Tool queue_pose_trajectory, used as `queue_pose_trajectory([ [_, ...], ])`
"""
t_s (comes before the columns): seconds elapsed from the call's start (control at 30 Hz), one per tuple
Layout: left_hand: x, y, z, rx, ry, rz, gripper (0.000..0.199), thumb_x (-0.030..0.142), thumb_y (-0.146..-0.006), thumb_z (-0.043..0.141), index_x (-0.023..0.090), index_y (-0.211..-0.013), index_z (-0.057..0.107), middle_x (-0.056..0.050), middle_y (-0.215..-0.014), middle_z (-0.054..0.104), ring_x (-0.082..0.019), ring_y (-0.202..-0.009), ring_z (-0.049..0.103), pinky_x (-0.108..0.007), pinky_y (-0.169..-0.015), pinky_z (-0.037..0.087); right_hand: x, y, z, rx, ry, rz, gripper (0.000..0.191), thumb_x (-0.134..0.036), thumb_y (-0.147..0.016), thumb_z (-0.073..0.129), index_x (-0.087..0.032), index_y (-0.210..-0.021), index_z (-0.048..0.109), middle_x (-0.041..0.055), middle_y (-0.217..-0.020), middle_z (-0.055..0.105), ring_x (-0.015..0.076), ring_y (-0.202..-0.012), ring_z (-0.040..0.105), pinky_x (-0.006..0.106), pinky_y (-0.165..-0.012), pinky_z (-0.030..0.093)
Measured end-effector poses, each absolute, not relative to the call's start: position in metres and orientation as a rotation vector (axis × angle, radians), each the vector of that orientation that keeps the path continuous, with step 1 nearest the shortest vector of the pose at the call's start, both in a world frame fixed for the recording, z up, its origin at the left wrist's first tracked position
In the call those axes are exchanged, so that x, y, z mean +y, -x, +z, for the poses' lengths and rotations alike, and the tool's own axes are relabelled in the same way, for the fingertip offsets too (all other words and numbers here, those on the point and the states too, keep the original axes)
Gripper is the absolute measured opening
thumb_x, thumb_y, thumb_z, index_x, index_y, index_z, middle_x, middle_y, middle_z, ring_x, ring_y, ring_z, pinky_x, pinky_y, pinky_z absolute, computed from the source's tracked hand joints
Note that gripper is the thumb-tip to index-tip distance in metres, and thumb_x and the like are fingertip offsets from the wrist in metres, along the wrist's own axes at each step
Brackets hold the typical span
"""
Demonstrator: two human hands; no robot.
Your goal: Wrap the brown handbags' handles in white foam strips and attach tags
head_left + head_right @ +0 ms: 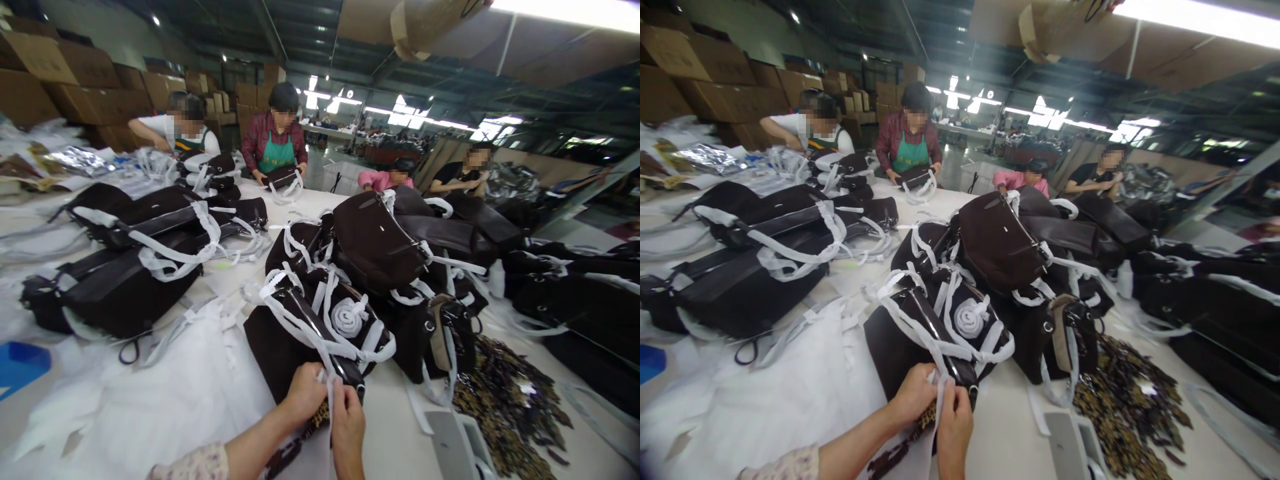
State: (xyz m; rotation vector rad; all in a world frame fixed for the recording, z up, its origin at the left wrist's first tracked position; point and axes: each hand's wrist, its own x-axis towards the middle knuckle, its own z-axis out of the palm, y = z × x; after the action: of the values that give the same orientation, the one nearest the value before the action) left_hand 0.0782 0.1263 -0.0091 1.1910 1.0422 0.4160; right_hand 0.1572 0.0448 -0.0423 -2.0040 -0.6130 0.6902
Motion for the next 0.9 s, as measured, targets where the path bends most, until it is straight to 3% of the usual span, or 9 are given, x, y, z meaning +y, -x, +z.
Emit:
queue_pose_trajectory([
  [0.23, 0.128, -0.072, 0.001, 0.898, -1.005, 0.397, 0.022, 0.029, -0.056, 0.071, 0.009, -0.066, 0.067, 0.001, -0.058, 0.055, -0.011, -0.056, 0.045, -0.023, -0.056, 0.035, 0.042, -0.162, -0.042, -0.741, 1.963, 0.602, 0.050, -0.069, -0.079, 0.042, -0.023, -0.060, 0.049, -0.0024, -0.057, 0.053, 0.0186, -0.061, 0.052, 0.029, -0.060, 0.039],
  [0.4, 0.134, -0.066, 0.006, 0.819, -0.987, 0.350, 0.023, 0.025, -0.059, 0.068, 0.009, -0.076, 0.070, -0.002, -0.068, 0.062, -0.015, -0.066, 0.052, -0.025, -0.064, 0.041, 0.042, -0.160, -0.046, -0.829, 1.959, 0.529, 0.048, -0.066, -0.081, 0.044, -0.023, -0.060, 0.048, -0.0025, -0.057, 0.050, 0.0177, -0.058, 0.049, 0.029, -0.059, 0.036],
  [0.6, 0.127, -0.072, -0.014, 1.064, -1.082, 0.504, 0.014, 0.021, -0.059, 0.059, 0.011, -0.064, 0.066, 0.000, -0.059, 0.058, -0.012, -0.056, 0.047, -0.023, -0.055, 0.036, 0.043, -0.163, -0.049, -0.898, 1.925, 0.520, 0.044, -0.061, -0.082, 0.047, -0.023, -0.060, 0.045, -0.0034, -0.058, 0.047, 0.0163, -0.057, 0.047, 0.028, -0.058, 0.036],
  [0.9, 0.120, -0.076, -0.015, 0.936, -0.862, 0.604, 0.015, 0.025, -0.057, 0.062, 0.011, -0.062, 0.063, -0.001, -0.059, 0.057, -0.014, -0.058, 0.051, -0.025, -0.057, 0.039, 0.046, -0.182, -0.050, -0.857, 1.715, 0.851, 0.038, -0.055, -0.076, 0.060, -0.021, -0.063, 0.050, -0.0063, -0.052, 0.044, 0.0127, -0.050, 0.043, 0.023, -0.049, 0.035],
])
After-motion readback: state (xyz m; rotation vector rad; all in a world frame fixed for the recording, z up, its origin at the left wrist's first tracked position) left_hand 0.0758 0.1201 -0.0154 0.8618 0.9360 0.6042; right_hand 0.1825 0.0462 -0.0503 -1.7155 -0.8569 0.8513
